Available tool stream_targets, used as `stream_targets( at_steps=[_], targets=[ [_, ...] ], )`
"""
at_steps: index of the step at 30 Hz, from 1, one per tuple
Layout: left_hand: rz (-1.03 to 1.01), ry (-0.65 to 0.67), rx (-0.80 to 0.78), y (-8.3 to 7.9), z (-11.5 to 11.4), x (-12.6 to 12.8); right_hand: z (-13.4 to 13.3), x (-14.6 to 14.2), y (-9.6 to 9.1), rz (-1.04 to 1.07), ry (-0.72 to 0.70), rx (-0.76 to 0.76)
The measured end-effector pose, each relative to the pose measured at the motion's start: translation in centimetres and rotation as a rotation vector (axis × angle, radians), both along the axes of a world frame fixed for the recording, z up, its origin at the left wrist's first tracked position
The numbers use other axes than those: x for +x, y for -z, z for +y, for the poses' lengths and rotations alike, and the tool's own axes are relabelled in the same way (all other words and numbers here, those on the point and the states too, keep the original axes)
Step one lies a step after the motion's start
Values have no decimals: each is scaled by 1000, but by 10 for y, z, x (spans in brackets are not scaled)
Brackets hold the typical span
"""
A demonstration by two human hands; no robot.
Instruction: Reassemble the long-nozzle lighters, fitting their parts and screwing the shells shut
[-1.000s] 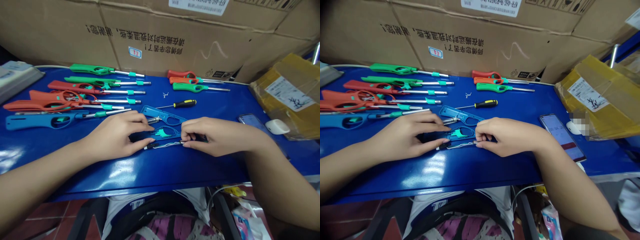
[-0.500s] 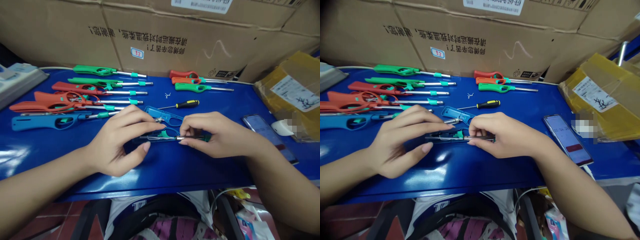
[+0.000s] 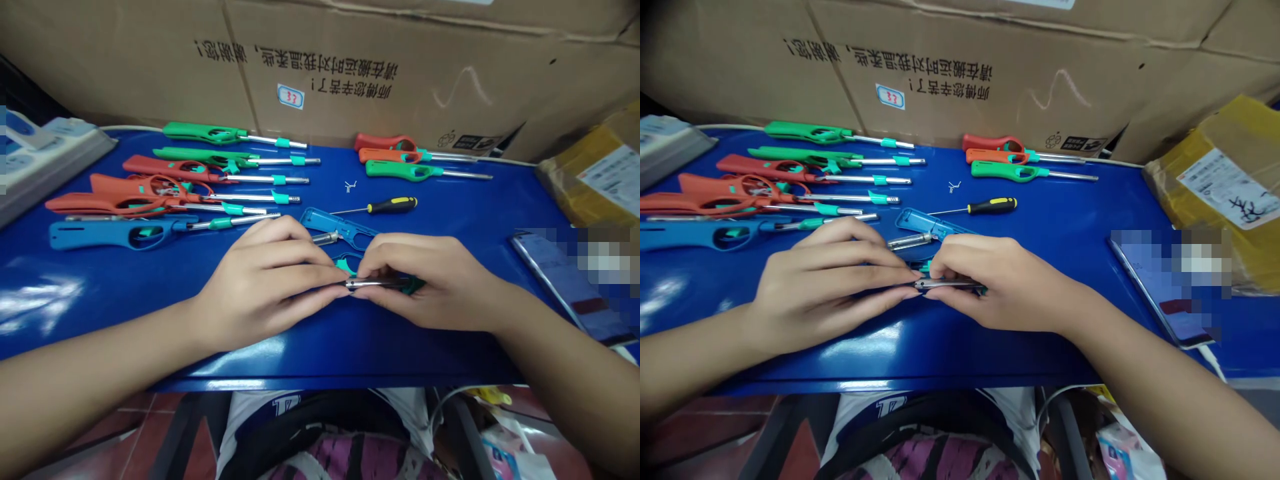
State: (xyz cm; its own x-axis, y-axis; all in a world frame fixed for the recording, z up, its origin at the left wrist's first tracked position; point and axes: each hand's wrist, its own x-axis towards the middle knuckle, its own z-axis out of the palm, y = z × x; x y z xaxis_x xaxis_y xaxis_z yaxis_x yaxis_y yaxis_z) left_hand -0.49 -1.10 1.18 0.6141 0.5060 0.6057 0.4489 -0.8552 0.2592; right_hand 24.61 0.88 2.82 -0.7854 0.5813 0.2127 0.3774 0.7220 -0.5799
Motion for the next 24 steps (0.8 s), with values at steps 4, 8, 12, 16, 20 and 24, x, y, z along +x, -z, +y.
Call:
stream_targets(
  at_steps=[4, 8, 12, 16, 20, 24],
  targets=[
    [1, 7, -8, -1, 0, 0, 0, 0, 0, -5, -11, 36],
    [-19, -2, -33, 0, 0, 0, 0, 1, -1, -8, -9, 29],
    [-48, 21, -82, 2, 3, 0, 1, 2, 0, -24, -28, 40],
    [-80, 53, -145, 5, 7, -1, 1, 3, 3, -46, -50, 104],
    [-155, 60, -195, 10, 9, -1, 1, 2, 8, -23, -58, 179],
    [-160, 42, -219, 12, 9, 1, 2, 1, 11, -40, -58, 210]
  ],
)
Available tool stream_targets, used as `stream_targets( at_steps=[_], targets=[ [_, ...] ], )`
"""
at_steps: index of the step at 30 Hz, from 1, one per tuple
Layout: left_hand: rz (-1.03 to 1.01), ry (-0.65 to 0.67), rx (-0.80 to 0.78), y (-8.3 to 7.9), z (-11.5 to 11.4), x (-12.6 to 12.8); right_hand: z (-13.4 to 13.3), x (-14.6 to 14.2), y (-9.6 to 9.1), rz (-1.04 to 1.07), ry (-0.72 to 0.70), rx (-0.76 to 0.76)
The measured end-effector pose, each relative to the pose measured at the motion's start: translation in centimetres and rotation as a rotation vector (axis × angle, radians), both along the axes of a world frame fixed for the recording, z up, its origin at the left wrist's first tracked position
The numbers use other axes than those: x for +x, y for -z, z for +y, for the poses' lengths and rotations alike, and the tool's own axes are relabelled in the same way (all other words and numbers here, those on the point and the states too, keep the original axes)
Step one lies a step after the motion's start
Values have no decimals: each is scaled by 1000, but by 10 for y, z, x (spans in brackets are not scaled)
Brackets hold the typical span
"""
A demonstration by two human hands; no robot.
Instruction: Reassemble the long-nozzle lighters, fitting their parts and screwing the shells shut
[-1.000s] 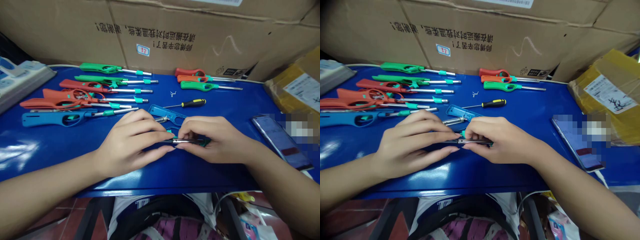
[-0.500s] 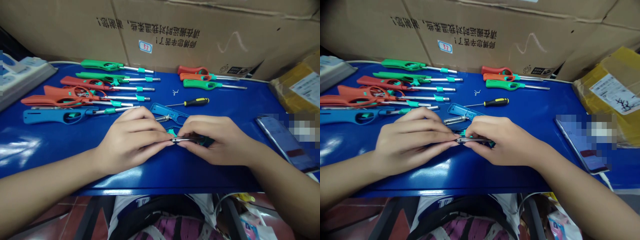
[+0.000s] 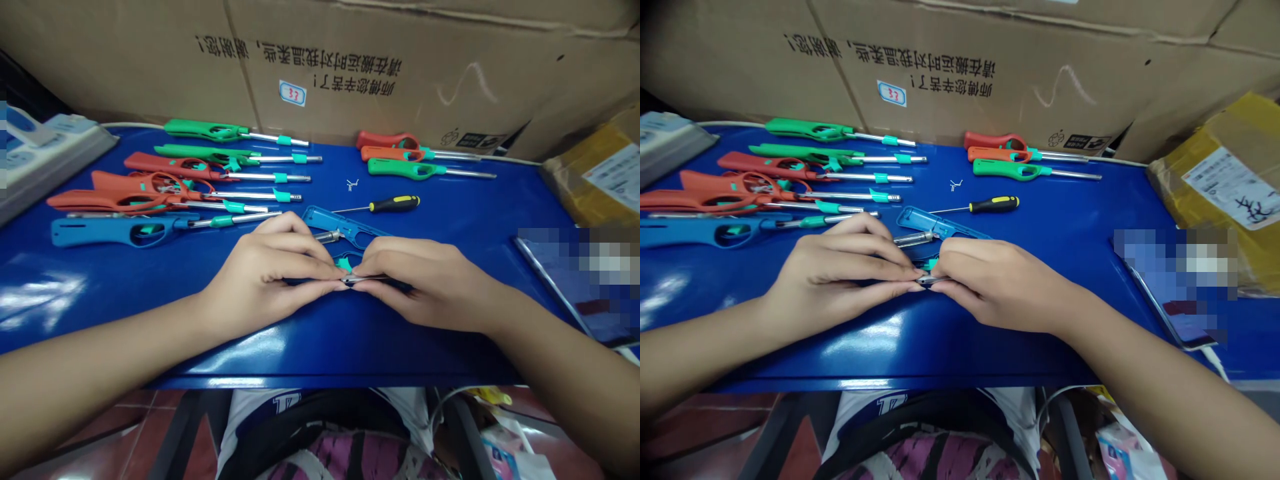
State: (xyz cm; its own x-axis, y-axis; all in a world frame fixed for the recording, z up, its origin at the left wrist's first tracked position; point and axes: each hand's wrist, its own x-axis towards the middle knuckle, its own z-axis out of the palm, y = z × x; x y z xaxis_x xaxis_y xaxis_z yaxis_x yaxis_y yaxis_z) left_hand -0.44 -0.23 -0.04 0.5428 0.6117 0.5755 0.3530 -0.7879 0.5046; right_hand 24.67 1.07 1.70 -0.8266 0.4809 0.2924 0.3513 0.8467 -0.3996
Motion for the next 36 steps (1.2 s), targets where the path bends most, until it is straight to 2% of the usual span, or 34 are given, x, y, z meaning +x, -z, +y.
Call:
stream_targets(
  at_steps=[13, 17, 25, 29, 36],
  targets=[
    [86, -24, 52, -1, 1, -1, 4, 2, -5, 60, 41, -159],
    [133, -50, 47, -2, 2, -2, 9, 10, -9, -22, 56, -202],
    [363, -91, 33, 0, 6, -8, 23, 34, -21, -197, 108, -222],
    [366, -103, 10, 0, 7, -9, 26, 36, -20, -243, 149, -216],
    [361, -131, 18, -1, 8, -9, 28, 40, -19, -305, 145, -294]
  ],
)
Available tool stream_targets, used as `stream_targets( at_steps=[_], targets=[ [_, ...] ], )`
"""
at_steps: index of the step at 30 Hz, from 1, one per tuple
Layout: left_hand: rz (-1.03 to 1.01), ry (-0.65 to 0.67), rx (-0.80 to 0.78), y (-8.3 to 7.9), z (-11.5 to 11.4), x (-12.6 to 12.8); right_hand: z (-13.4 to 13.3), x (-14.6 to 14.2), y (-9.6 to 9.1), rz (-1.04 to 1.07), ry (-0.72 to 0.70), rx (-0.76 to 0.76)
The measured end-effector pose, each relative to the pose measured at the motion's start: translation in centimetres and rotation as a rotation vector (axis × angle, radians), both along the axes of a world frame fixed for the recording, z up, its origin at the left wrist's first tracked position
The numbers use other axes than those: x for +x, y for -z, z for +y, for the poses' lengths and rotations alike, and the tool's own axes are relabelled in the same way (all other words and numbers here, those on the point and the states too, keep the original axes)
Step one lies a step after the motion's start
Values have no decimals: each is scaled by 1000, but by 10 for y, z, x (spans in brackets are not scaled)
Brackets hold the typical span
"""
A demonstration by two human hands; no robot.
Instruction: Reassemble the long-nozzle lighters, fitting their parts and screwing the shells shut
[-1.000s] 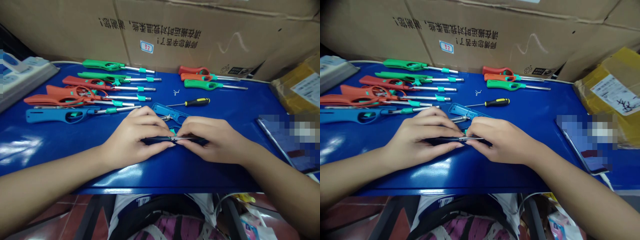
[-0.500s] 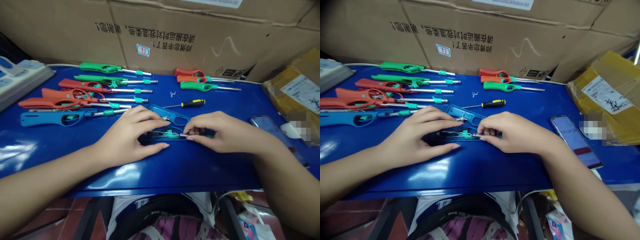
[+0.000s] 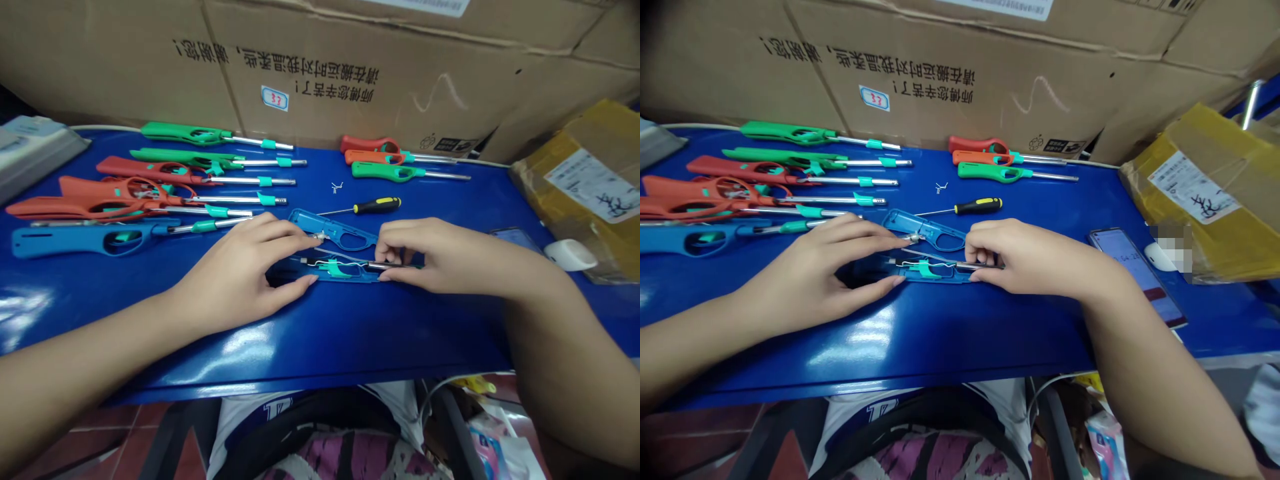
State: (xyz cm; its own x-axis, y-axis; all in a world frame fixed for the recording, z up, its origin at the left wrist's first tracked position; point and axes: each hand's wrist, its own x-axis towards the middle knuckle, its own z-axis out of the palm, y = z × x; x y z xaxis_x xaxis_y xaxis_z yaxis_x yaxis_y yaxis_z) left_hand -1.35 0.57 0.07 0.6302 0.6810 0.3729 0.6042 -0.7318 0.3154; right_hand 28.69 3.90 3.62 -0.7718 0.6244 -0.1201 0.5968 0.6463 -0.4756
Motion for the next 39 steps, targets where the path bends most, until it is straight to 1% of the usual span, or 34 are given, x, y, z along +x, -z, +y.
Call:
stream_targets(
  at_steps=[4, 9, 13, 17, 23, 32, 39],
  targets=[
    [9, 19, -9, 0, 0, 0, 0, 2, 0, -34, -3, -46],
    [7, 40, -52, -1, 1, 0, -3, 2, -5, -70, -37, -53],
    [3, 37, -55, -2, 1, 0, -4, 3, -6, -61, -43, -50],
    [-3, 37, -61, -2, 1, 0, -3, 2, -3, -25, -50, 12],
    [-24, 35, -67, 1, 1, -1, -6, -1, -3, -48, -115, 137],
    [-19, 28, -85, -1, 2, 0, -15, -3, -5, -187, -121, 332],
    [-18, 29, -90, 1, 3, -1, -21, -13, -3, -326, -167, 459]
  ],
)
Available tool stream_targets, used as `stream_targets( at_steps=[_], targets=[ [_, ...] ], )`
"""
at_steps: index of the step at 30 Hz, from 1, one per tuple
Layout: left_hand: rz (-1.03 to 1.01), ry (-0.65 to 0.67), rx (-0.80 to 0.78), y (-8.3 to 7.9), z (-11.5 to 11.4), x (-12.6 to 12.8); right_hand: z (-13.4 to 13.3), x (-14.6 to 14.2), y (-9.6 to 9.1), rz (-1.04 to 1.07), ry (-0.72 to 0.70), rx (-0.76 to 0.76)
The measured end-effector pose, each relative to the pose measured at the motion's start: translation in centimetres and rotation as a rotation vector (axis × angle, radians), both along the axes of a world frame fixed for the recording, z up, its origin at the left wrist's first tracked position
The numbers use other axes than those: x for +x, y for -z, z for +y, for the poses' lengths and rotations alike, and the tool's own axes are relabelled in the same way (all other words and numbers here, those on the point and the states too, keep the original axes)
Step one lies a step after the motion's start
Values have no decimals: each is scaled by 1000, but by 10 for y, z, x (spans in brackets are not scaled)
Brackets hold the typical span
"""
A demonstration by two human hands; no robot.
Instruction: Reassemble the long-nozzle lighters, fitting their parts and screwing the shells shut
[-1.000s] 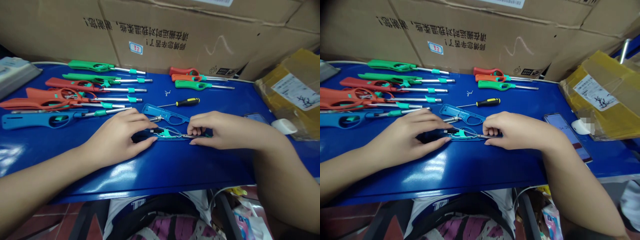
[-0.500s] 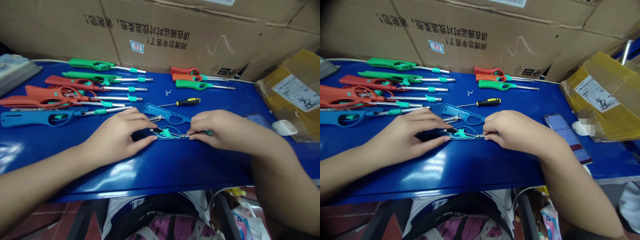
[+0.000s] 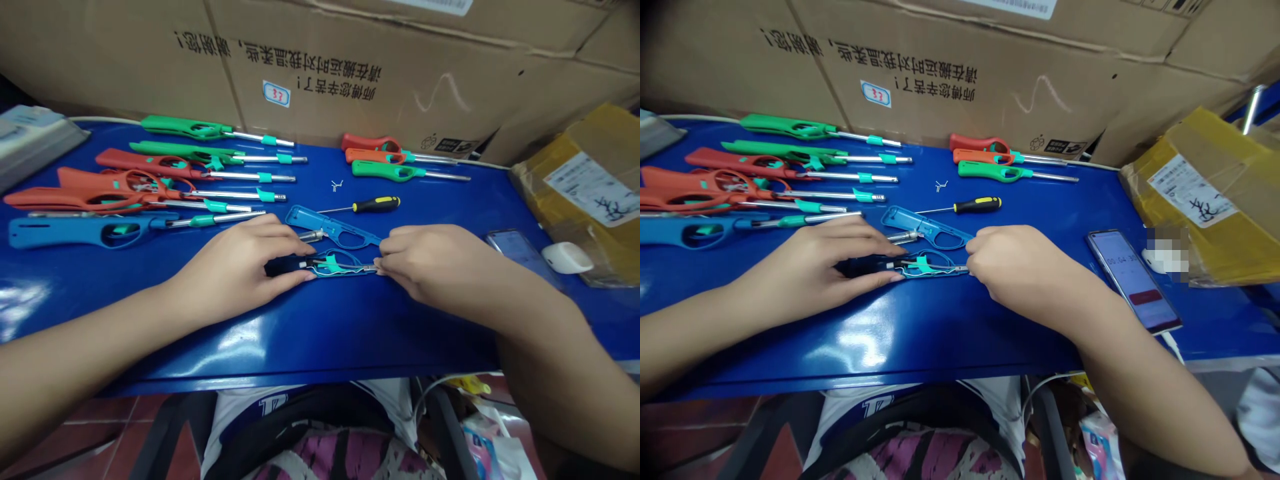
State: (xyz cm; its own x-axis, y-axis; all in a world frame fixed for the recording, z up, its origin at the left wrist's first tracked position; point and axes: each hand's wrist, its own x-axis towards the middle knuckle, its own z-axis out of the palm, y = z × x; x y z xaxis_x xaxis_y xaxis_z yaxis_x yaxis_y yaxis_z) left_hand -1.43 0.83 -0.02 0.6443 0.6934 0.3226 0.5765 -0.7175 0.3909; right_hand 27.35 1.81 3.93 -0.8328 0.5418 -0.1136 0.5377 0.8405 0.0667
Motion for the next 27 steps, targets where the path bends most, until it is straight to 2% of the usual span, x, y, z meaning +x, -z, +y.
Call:
stream_targets(
  at_steps=[3, 6, 10, 15, 21, 27],
  targets=[
    [5, -4, 7, -2, 0, 0, -1, -2, -1, -19, 38, 5],
    [17, -24, -1, -4, -2, 1, 0, -1, -2, 53, 108, -43],
    [23, -63, -11, -6, -4, 0, 1, -5, 2, 306, 133, -122],
    [32, -70, -26, -5, -6, 0, 2, -20, 17, 590, 167, -185],
    [14, -78, -74, -3, -8, 2, 7, -28, 33, 587, 116, -331],
    [-35, -73, -66, -1, -11, 5, 3, -27, 29, 564, 116, -420]
  ],
)
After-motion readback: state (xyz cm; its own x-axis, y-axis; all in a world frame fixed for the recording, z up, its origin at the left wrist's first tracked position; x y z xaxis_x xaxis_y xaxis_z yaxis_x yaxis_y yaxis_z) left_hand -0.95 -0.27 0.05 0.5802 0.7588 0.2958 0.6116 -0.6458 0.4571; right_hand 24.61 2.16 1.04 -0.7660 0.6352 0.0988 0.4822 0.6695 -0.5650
